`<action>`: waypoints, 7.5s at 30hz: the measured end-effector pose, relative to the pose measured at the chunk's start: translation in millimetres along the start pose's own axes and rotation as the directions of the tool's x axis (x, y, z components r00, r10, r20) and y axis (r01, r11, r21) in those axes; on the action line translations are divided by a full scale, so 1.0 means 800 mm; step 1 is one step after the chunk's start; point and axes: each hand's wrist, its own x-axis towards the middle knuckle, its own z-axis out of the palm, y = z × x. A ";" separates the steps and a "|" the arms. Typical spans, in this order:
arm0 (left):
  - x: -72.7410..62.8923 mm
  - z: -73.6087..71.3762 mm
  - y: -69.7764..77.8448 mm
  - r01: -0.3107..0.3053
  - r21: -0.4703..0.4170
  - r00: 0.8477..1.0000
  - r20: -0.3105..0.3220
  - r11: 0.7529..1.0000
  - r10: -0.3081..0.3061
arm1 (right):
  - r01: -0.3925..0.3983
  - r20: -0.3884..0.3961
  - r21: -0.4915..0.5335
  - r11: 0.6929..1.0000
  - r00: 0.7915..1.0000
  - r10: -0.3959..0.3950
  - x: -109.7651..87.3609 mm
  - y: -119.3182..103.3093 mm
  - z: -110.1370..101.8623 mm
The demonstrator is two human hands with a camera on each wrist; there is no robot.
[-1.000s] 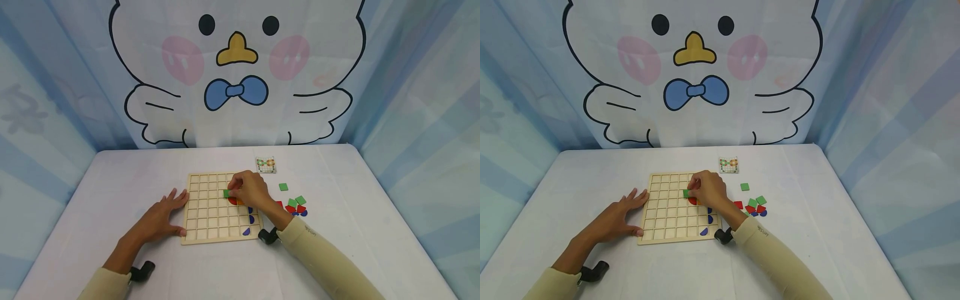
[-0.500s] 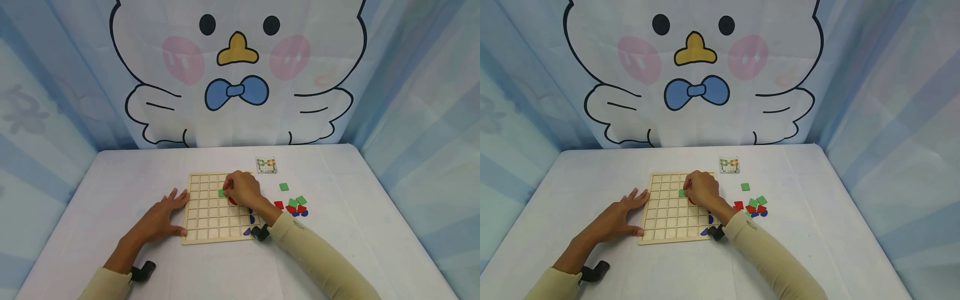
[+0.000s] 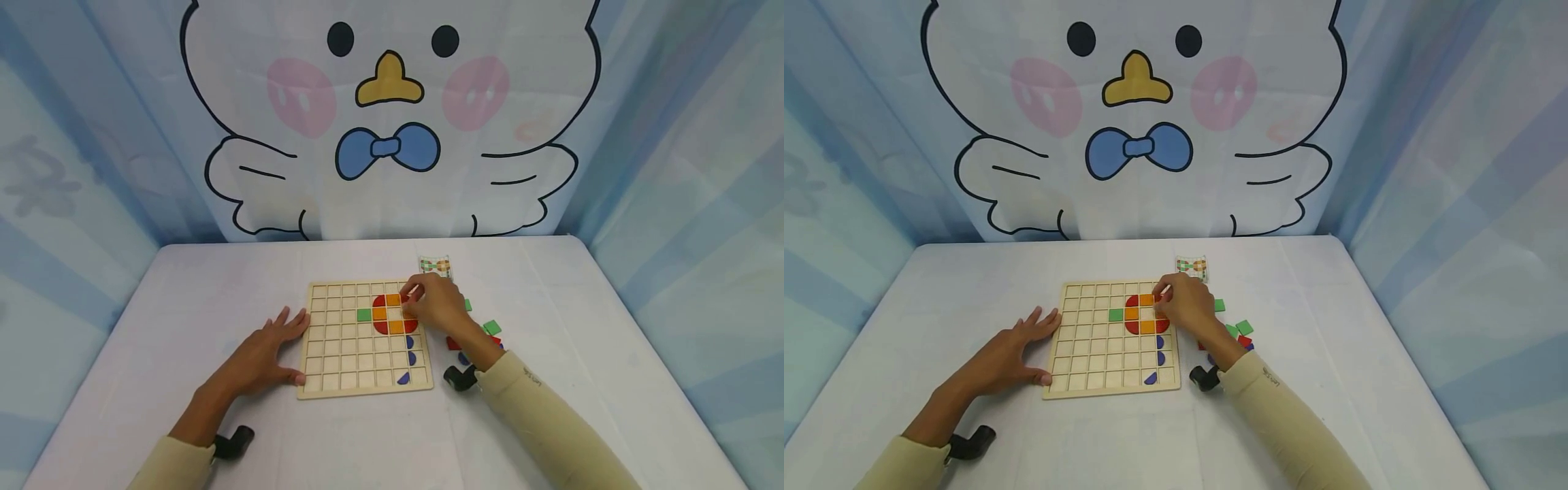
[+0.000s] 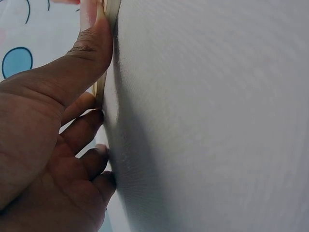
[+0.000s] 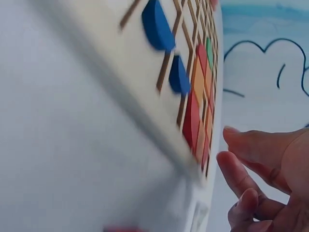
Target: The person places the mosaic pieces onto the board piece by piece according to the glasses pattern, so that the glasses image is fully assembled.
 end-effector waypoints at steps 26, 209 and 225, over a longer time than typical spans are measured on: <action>-0.001 0.001 -0.002 -0.002 -0.012 1.000 -0.007 1.000 0.002 | -0.165 -0.012 -0.148 0.975 0.986 0.165 -0.013 0.102 -0.064; 0.002 -0.002 -0.005 0.004 -0.003 1.000 0.017 1.000 -0.004 | 0.285 0.067 0.070 0.956 0.955 -0.290 0.028 -0.079 0.046; 0.001 -0.001 -0.003 0.000 -0.007 1.000 0.012 1.000 0.000 | 0.227 0.092 -0.059 0.972 0.971 -0.222 0.050 -0.092 0.069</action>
